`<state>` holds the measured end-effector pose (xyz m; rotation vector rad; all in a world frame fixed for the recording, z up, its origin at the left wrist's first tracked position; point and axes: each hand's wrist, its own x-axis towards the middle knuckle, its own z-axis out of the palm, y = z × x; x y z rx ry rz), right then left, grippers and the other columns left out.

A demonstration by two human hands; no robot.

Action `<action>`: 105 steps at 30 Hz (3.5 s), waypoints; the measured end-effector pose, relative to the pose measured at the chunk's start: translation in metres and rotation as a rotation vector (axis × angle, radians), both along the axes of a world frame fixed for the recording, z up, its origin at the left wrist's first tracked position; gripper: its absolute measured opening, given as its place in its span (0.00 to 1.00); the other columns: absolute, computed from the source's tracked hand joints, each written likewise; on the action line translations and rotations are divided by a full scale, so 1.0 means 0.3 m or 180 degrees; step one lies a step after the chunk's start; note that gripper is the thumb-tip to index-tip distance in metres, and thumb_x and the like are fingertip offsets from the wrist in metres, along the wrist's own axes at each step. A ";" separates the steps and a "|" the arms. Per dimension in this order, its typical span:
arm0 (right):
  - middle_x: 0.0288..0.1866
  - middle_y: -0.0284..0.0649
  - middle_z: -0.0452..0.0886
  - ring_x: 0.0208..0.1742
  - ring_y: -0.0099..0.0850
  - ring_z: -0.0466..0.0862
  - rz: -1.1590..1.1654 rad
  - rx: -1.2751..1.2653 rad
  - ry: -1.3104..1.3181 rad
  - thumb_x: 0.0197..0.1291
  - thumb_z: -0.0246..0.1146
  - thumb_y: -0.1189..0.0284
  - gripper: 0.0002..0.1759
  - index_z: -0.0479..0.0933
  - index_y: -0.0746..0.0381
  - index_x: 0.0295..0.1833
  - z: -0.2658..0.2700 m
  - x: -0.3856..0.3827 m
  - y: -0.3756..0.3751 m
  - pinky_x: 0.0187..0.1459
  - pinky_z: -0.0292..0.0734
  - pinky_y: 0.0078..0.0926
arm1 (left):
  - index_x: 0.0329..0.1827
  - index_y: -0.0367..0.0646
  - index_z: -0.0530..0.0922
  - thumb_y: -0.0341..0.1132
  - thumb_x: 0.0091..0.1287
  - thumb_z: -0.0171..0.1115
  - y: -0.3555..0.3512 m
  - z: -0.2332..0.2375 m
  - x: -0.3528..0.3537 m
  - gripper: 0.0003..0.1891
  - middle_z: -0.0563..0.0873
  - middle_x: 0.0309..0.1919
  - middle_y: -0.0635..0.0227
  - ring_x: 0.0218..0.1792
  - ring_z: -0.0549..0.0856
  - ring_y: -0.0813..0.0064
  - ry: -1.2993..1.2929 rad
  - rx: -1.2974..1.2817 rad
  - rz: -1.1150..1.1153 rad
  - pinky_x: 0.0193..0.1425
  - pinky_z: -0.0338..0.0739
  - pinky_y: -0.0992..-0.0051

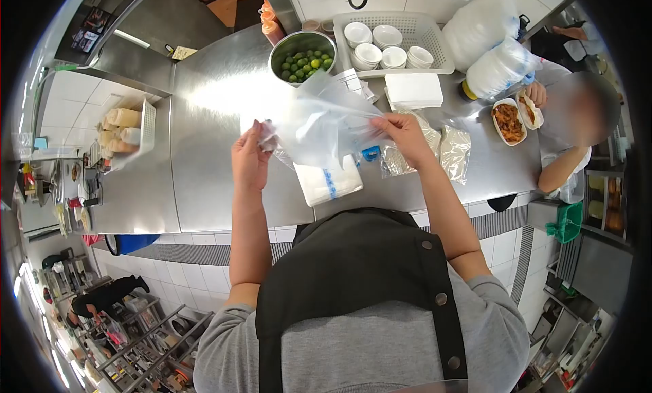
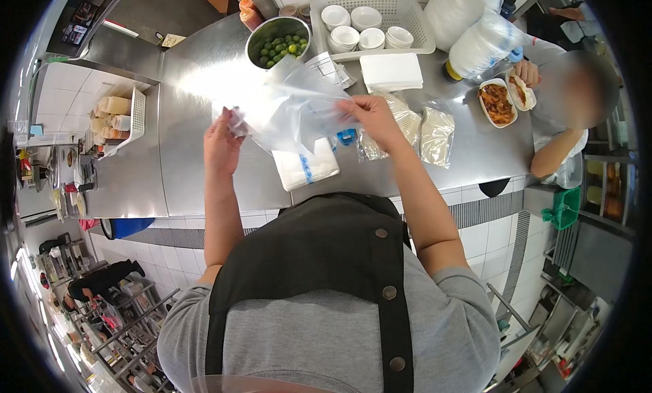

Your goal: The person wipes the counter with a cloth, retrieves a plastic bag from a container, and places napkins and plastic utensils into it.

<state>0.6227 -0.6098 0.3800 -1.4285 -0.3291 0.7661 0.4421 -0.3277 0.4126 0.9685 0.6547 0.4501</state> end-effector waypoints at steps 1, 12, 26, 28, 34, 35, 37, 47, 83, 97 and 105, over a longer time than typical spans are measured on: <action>0.31 0.29 0.83 0.33 0.18 0.78 -0.0037 0.0013 0.0014 0.69 0.70 0.69 0.11 0.88 0.67 0.44 0.003 0.012 -0.011 0.40 0.74 0.21 | 0.49 0.37 0.86 0.36 0.75 0.65 0.028 -0.006 -0.011 0.10 0.90 0.47 0.64 0.42 0.88 0.74 -0.0110 -0.0014 0.0098 0.48 0.83 0.73; 0.21 0.28 0.77 0.23 0.17 0.71 0.0956 -0.0669 -0.0830 0.57 0.77 0.68 0.11 0.87 0.64 0.39 0.134 0.043 0.050 0.25 0.63 0.21 | 0.56 0.40 0.79 0.16 0.61 0.49 -0.034 0.290 0.003 0.21 0.85 0.57 0.56 0.42 0.83 0.81 -0.0070 0.2778 -0.0927 0.32 0.80 0.77; 0.48 0.31 0.84 0.48 0.17 0.80 0.1279 0.0191 -0.0044 0.68 0.68 0.71 0.23 0.78 0.62 0.67 0.104 0.044 -0.041 0.52 0.76 0.20 | 0.34 0.40 0.81 0.30 0.68 0.73 -0.197 0.076 0.127 0.08 0.77 0.20 0.81 0.22 0.69 0.90 0.0552 0.2434 -0.1516 0.26 0.61 0.81; 0.50 0.32 0.86 0.50 0.19 0.82 0.1165 0.0254 0.0022 0.71 0.67 0.68 0.17 0.82 0.63 0.61 0.077 0.015 -0.016 0.53 0.77 0.21 | 0.34 0.40 0.81 0.30 0.68 0.73 -0.188 0.072 0.121 0.08 0.77 0.20 0.81 0.22 0.70 0.90 0.0519 0.2245 -0.1419 0.26 0.62 0.81; 0.41 0.29 0.87 0.40 0.17 0.79 0.0729 0.0218 0.0396 0.74 0.64 0.65 0.15 0.86 0.65 0.53 0.066 -0.042 0.081 0.46 0.75 0.18 | 0.34 0.39 0.80 0.32 0.66 0.75 -0.149 0.027 0.099 0.11 0.81 0.20 0.74 0.20 0.73 0.88 0.0725 0.2669 -0.1216 0.25 0.64 0.80; 0.35 0.29 0.87 0.35 0.17 0.80 0.0720 0.0029 0.0019 0.71 0.66 0.66 0.12 0.88 0.65 0.46 0.085 -0.052 0.091 0.39 0.74 0.15 | 0.35 0.39 0.80 0.32 0.66 0.75 -0.145 0.023 0.091 0.10 0.81 0.20 0.74 0.20 0.73 0.88 0.0670 0.2650 -0.1179 0.25 0.64 0.79; 0.33 0.30 0.87 0.35 0.17 0.81 0.0650 -0.0156 -0.0181 0.69 0.68 0.69 0.10 0.88 0.66 0.44 0.077 -0.043 0.105 0.41 0.76 0.16 | 0.39 0.39 0.82 0.30 0.65 0.75 -0.120 0.021 0.072 0.08 0.85 0.25 0.74 0.22 0.75 0.88 0.0850 0.2878 -0.1102 0.26 0.65 0.80; 0.31 0.34 0.88 0.33 0.18 0.84 -0.0138 -0.0035 -0.0564 0.60 0.75 0.74 0.07 0.88 0.67 0.39 0.001 -0.051 0.076 0.36 0.78 0.18 | 0.50 0.40 0.87 0.28 0.63 0.75 -0.066 0.186 -0.030 0.12 0.87 0.31 0.73 0.25 0.74 0.87 0.1344 0.3253 -0.1256 0.28 0.68 0.80; 0.31 0.45 0.86 0.31 0.36 0.85 0.0476 -0.0487 -0.1489 0.60 0.70 0.68 0.12 0.84 0.68 0.37 -0.074 -0.156 0.093 0.36 0.79 0.36 | 0.50 0.37 0.83 0.23 0.61 0.61 -0.296 -0.013 0.006 0.13 0.80 0.65 0.54 0.42 0.89 0.50 0.1659 0.5023 -0.1021 0.41 0.84 0.59; 0.58 0.35 0.81 0.62 0.38 0.80 -0.0206 -0.2451 -0.3539 0.58 0.69 0.75 0.13 0.82 0.58 0.50 -0.142 0.314 -0.202 0.61 0.73 0.43 | 0.59 0.38 0.79 0.21 0.58 0.60 -0.336 0.020 0.018 0.22 0.73 0.72 0.57 0.45 0.89 0.47 0.1927 0.4911 -0.1444 0.44 0.85 0.57; 0.56 0.33 0.83 0.60 0.36 0.81 -0.0350 -0.2141 -0.3970 0.61 0.68 0.72 0.10 0.84 0.57 0.49 -0.121 0.300 -0.197 0.60 0.74 0.44 | 0.56 0.38 0.83 0.20 0.57 0.61 -0.361 0.045 0.010 0.21 0.74 0.72 0.62 0.47 0.90 0.53 0.1504 0.4705 -0.1305 0.43 0.86 0.60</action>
